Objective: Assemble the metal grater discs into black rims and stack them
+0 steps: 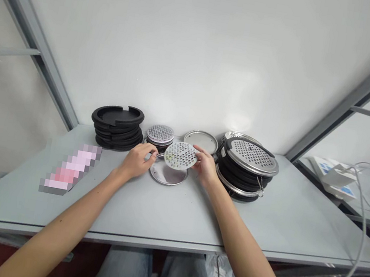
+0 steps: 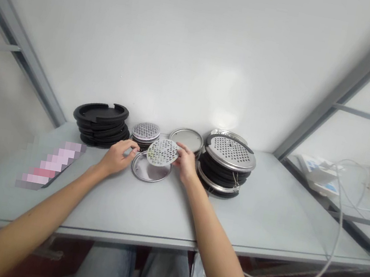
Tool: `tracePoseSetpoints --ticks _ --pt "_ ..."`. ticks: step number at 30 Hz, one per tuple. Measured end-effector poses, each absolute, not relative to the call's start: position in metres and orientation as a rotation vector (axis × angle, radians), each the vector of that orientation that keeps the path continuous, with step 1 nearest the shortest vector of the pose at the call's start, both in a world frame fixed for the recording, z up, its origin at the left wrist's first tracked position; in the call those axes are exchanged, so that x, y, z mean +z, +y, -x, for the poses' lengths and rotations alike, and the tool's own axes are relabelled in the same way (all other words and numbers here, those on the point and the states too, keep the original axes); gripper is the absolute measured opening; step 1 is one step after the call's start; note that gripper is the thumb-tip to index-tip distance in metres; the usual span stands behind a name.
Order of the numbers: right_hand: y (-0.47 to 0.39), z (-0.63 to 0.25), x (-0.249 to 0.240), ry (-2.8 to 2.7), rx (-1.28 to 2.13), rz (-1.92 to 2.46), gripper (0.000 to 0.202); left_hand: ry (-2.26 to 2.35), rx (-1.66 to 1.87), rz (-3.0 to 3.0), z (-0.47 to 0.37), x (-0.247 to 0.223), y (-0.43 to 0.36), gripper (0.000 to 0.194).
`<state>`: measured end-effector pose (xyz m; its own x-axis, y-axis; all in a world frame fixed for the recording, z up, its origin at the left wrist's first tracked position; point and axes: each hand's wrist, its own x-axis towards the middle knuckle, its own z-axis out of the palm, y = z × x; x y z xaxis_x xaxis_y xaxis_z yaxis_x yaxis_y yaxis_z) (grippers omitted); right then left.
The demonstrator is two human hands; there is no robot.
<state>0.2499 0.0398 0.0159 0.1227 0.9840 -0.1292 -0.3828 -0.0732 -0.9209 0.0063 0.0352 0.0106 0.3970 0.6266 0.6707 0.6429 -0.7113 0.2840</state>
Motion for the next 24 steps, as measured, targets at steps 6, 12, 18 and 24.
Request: tracePoseSetpoints --ticks 6,12,18,24 --pt "0.04 -0.248 0.012 -0.84 1.318 1.117 0.039 -1.309 -0.976 2.818 0.009 0.001 0.04 0.022" --pt "0.039 -0.248 0.013 -0.869 1.318 1.059 0.032 -1.342 -0.874 2.881 0.006 -0.005 0.039 0.025" --pt "0.04 -0.245 0.008 -0.91 1.314 1.193 0.026 -1.358 -0.889 2.897 0.005 -0.008 0.04 0.035" --pt "0.043 -0.244 0.002 -0.965 1.247 1.276 0.025 -1.394 -0.918 2.87 0.001 -0.009 0.038 0.032"
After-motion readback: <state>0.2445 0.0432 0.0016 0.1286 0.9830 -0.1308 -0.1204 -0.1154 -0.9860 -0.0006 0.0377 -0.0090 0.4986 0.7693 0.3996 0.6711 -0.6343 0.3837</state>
